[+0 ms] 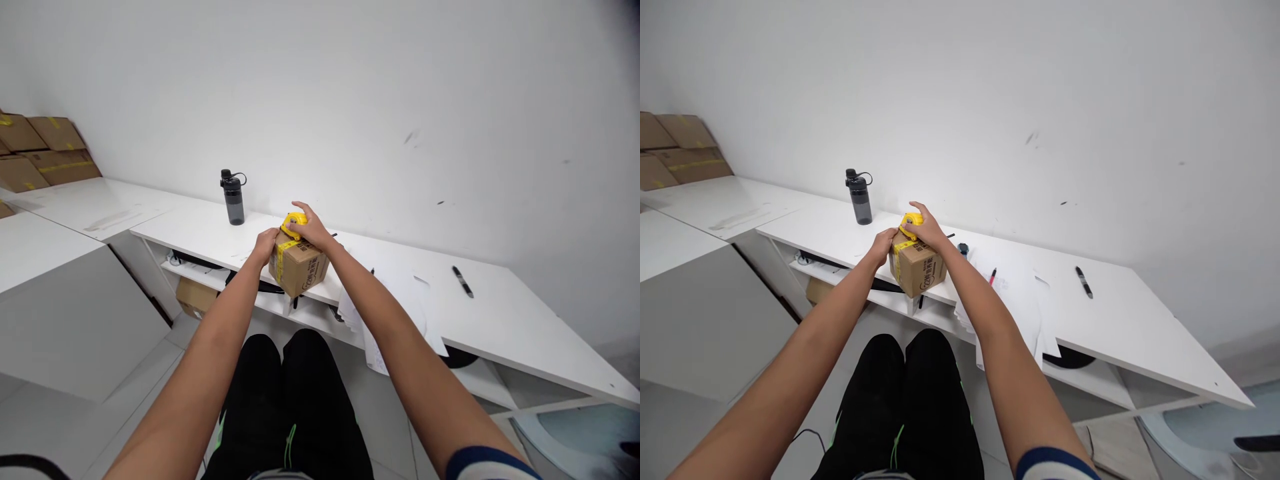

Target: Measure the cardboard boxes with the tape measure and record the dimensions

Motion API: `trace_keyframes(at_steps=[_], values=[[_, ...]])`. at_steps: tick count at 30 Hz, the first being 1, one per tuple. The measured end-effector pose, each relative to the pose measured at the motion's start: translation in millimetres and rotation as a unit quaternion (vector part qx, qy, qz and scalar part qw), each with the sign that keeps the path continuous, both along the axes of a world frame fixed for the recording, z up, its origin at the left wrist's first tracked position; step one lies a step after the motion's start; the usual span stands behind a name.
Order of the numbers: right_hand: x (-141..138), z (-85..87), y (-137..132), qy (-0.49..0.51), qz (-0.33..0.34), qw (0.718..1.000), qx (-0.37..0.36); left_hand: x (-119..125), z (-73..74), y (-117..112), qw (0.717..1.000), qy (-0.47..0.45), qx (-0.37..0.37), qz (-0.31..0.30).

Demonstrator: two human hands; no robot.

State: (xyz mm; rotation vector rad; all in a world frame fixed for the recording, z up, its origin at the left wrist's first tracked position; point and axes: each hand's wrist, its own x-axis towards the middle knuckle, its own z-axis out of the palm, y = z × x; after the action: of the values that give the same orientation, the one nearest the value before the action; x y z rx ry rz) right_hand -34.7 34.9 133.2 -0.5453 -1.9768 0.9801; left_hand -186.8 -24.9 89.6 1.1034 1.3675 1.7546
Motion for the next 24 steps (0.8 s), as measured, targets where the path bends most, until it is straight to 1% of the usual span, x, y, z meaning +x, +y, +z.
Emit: trace_keyframes(at_steps=[6, 10, 12, 14, 17, 20, 22, 24], values=[[-2, 1.0, -2, -0.027, -0.027, 0.999, -0.004, 0, -2.5, 2, 1.000, -0.009, 0.000, 0.006], [-3, 4.3, -6, -0.061, -0.045, 0.997, 0.021, 3, -1.6, 2, 1.000, -0.020, -0.003, 0.008], [-5, 9.9, -7, -0.096, -0.056, 0.993, 0.040, 3, -1.2, 3, 1.000, -0.029, -0.005, 0.011], [-7, 19.0, -8, -0.143, -0.065, 0.986, 0.061, 3, -1.5, 3, 0.999, -0.033, -0.004, 0.011], [-13, 36.2, -7, -0.212, -0.057, 0.972, 0.088, 3, -3.1, 3, 0.999, -0.036, 0.002, -0.002], [-17, 49.5, -6, -0.256, -0.041, 0.962, 0.090, 3, -4.6, 2, 0.998, -0.049, 0.026, -0.021], [-18, 52.8, -6, -0.274, -0.034, 0.958, 0.081, 4, -5.3, 2, 0.997, -0.059, 0.043, -0.034], [-17, 52.0, -5, -0.278, -0.035, 0.956, 0.082, 5, -5.7, 2, 0.996, -0.063, 0.048, -0.040]])
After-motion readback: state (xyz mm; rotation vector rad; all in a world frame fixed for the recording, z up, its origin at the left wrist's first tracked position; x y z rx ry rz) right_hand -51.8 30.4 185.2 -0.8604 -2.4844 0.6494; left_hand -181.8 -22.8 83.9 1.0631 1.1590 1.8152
